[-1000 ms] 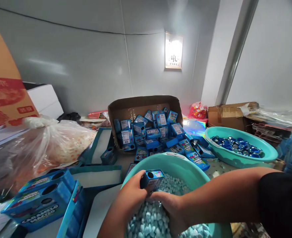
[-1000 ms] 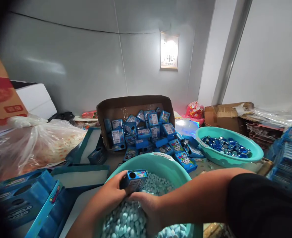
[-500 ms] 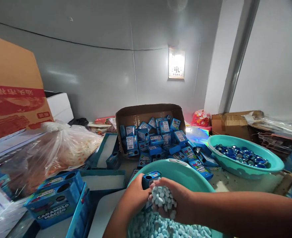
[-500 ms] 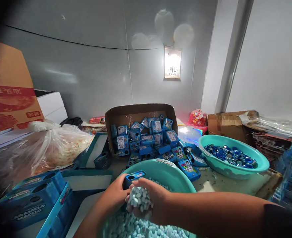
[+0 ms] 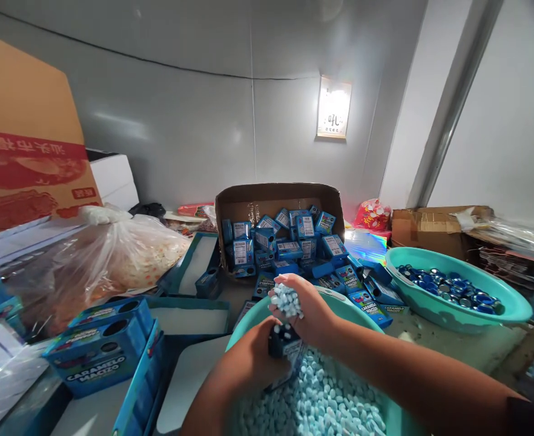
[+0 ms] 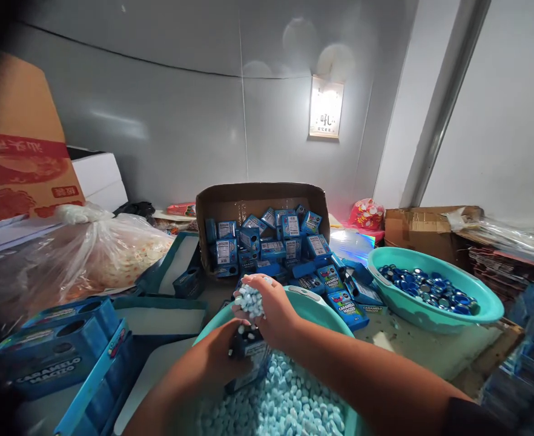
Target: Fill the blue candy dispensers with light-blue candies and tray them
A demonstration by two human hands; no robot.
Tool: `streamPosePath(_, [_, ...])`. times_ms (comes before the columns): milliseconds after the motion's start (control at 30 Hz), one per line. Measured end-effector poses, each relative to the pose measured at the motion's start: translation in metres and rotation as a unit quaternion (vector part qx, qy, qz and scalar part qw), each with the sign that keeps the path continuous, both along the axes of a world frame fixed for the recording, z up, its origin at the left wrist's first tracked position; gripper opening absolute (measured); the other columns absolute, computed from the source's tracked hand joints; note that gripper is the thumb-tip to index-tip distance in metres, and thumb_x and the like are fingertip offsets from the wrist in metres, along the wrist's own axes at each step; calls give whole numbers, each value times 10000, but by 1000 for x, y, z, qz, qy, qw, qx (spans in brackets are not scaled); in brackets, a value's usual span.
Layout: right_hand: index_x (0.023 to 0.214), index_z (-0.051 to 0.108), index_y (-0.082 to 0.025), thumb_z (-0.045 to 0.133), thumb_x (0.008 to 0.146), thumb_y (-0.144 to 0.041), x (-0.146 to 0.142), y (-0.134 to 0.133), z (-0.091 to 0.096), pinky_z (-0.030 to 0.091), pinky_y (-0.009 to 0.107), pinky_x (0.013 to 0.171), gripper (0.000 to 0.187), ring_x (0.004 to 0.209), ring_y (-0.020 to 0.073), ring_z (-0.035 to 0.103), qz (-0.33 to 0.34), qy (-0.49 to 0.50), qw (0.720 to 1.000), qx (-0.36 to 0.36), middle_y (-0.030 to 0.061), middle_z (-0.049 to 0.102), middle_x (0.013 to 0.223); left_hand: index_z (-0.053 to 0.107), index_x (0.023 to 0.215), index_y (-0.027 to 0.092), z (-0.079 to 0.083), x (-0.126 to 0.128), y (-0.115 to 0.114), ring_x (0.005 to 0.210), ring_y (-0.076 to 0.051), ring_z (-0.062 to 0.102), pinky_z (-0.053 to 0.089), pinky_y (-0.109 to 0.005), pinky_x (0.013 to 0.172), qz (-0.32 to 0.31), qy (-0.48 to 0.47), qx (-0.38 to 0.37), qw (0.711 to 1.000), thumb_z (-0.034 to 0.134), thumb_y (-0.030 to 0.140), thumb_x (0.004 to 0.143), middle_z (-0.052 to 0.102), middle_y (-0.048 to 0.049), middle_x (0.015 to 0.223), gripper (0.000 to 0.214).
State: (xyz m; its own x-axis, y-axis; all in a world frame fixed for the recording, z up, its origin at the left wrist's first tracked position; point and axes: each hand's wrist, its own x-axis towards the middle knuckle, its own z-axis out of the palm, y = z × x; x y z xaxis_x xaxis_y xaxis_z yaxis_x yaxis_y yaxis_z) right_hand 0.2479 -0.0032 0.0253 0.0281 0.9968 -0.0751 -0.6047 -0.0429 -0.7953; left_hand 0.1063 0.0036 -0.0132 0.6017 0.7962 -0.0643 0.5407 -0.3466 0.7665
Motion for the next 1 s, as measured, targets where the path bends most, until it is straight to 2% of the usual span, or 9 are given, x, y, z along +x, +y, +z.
streamPosePath(100, [838, 524, -201, 813, 604, -382, -1, -3, -4, 394, 210, 427, 414, 502, 138, 555, -8, -13, 1000, -3, -13, 600, 637, 600, 1149, 220, 6, 0, -3, 999, -243, 639, 472, -280, 782, -17, -3, -16, 1000, 614, 191, 638, 683, -32, 1118, 511])
streamPosePath(233, [846, 532, -198, 813, 591, -378, 2, -3, -4, 432, 226, 439, 420, 522, 156, 580, -19, -37, 999, -16, -2, 621, 660, 610, 1123, 218, 11, 1, -3, 1050, -254, 626, 476, -293, 830, -34, -9, -20, 999, 600, 173, 642, 681, -28, 1133, 483])
streamPosePath(367, [821, 521, -195, 788, 632, -382, 3, -3, -5, 436, 229, 457, 377, 523, 160, 585, -3, -40, 999, 11, 5, 623, 639, 610, 1098, 215, 9, 2, -1, 993, -237, 629, 473, -297, 809, -48, -4, -26, 999, 577, 160, 645, 675, -25, 1106, 458])
streamPosePath(567, [713, 485, -183, 776, 625, -348, -1, -6, -4, 417, 211, 480, 346, 508, 139, 563, 24, -24, 999, 24, 11, 616, 596, 564, 1191, 202, 4, 0, 1, 993, -248, 604, 461, -309, 823, -66, 6, -16, 998, 596, 204, 685, 657, -48, 1117, 507])
streamPosePath(733, [632, 527, -162, 754, 656, -426, -1, -9, -1, 499, 264, 572, 349, 563, 153, 602, 38, -79, 995, 52, 23, 630, 633, 587, 1211, 212, 7, 2, -1, 978, -271, 610, 458, -305, 757, -43, 21, -18, 999, 632, 282, 706, 663, -58, 1090, 512])
streamPosePath(833, [622, 555, -159, 725, 685, -474, 0, -9, -2, 496, 278, 597, 363, 594, 170, 614, 38, -120, 990, 68, 29, 617, 611, 579, 1267, 227, 8, 1, -1, 1040, -287, 603, 462, -314, 795, -44, 17, -23, 999, 653, 319, 713, 654, -63, 1159, 567])
streamPosePath(933, [660, 587, -157, 680, 723, -559, 3, -8, -2, 508, 317, 726, 418, 700, 195, 644, 76, -132, 985, 80, 39, 624, 642, 578, 1288, 226, 7, 0, 1, 1111, -302, 587, 454, -333, 867, -29, 13, 0, 999, 662, 337, 716, 639, -73, 1228, 589])
streamPosePath(1000, [734, 628, -152, 592, 788, -619, 7, -9, 0, 490, 337, 822, 471, 828, 211, 652, 93, -166, 976, 104, 68, 666, 772, 622, 1214, 206, 6, 0, 3, 1083, -300, 601, 453, -338, 877, -19, 3, -2, 1000, 661, 346, 713, 662, -75, 1187, 522])
